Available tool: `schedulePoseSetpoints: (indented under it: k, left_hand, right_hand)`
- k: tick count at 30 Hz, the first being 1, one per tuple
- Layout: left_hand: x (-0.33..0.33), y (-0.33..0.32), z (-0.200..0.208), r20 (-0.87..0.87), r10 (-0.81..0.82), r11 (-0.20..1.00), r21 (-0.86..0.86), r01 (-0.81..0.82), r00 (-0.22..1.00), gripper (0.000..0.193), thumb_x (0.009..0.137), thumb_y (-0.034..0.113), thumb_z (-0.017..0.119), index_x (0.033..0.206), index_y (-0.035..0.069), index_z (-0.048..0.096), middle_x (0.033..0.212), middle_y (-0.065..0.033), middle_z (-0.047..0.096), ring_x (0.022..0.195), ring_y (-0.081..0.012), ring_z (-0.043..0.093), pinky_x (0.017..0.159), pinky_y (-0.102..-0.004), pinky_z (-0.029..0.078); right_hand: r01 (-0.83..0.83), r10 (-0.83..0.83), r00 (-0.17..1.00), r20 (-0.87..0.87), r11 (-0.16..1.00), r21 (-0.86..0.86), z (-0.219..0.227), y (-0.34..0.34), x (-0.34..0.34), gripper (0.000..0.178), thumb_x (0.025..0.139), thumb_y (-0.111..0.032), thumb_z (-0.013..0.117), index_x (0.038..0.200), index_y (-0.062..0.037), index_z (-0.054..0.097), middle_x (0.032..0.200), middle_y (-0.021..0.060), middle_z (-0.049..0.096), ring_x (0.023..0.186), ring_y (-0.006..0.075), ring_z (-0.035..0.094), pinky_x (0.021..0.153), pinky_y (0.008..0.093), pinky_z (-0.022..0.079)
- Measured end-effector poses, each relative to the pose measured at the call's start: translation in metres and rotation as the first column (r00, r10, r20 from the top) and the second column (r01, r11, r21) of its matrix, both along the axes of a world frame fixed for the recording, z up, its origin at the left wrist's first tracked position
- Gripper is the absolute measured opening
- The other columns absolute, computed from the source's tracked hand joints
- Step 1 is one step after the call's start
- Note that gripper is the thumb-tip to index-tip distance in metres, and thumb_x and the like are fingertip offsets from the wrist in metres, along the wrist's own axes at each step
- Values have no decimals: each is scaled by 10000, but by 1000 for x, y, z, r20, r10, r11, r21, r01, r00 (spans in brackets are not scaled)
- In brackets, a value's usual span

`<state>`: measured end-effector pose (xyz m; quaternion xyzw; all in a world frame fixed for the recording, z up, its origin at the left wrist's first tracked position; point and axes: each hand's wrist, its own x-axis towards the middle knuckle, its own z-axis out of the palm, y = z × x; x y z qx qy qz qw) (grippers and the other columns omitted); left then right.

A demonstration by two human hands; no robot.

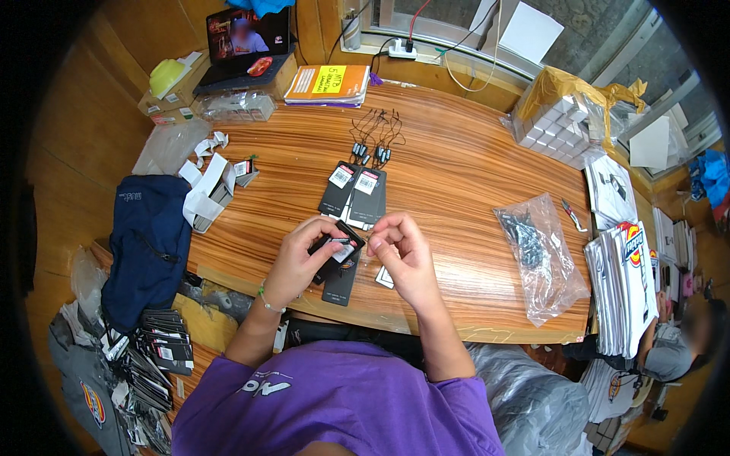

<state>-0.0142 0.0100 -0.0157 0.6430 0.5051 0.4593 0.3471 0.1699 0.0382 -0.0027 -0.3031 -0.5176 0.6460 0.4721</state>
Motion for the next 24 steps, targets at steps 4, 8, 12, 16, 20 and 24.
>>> schedulePoseSetpoints:
  k: [4,8,12,16,20,24]
  left_hand:
    - [1,-1,4,-93,104,980,179,-86,990,76,786,65,610,798,-1,577,907,-86,518,860,-226,514,796,-293,398]
    - [-2,-1,9,-140,56,989,142,-36,988,98,790,88,607,787,-5,574,872,-86,510,853,-225,497,786,-302,384]
    - [-1,-1,10,-113,10,994,113,3,994,124,800,116,604,793,-5,582,840,-84,517,836,-241,498,745,-321,398]
    - [-1,-1,10,-112,-8,995,98,19,994,134,809,128,597,798,-5,587,826,-86,523,826,-244,500,722,-325,406]
    - [-1,0,11,-109,-30,996,79,39,994,135,811,128,597,798,-5,586,825,-87,523,809,-239,503,709,-321,406]
    - [1,0,11,-69,-30,998,54,34,997,133,813,125,594,798,-7,585,820,-83,520,786,-221,506,673,-305,408]
  right_hand:
    - [-55,48,989,142,997,51,-1,-3,-2,154,838,8,533,971,-23,463,759,16,535,725,79,522,671,220,408]
    - [-68,51,976,212,995,74,2,-4,-6,157,832,1,541,968,-18,466,760,12,534,733,67,514,665,211,404]
    - [-87,59,962,267,992,95,-2,-3,-6,159,829,0,539,968,-20,464,750,8,531,728,61,507,643,203,405]
    - [-86,62,963,261,993,84,-2,-3,-6,158,827,-2,540,964,-21,462,735,9,523,717,60,501,609,201,406]
    - [-93,67,956,284,993,79,-2,-2,-6,156,828,6,535,961,-21,458,730,9,520,716,61,507,605,202,407]
    - [-66,49,977,208,995,75,-4,-2,-7,161,829,14,530,964,-24,450,730,5,518,713,60,510,623,202,400]
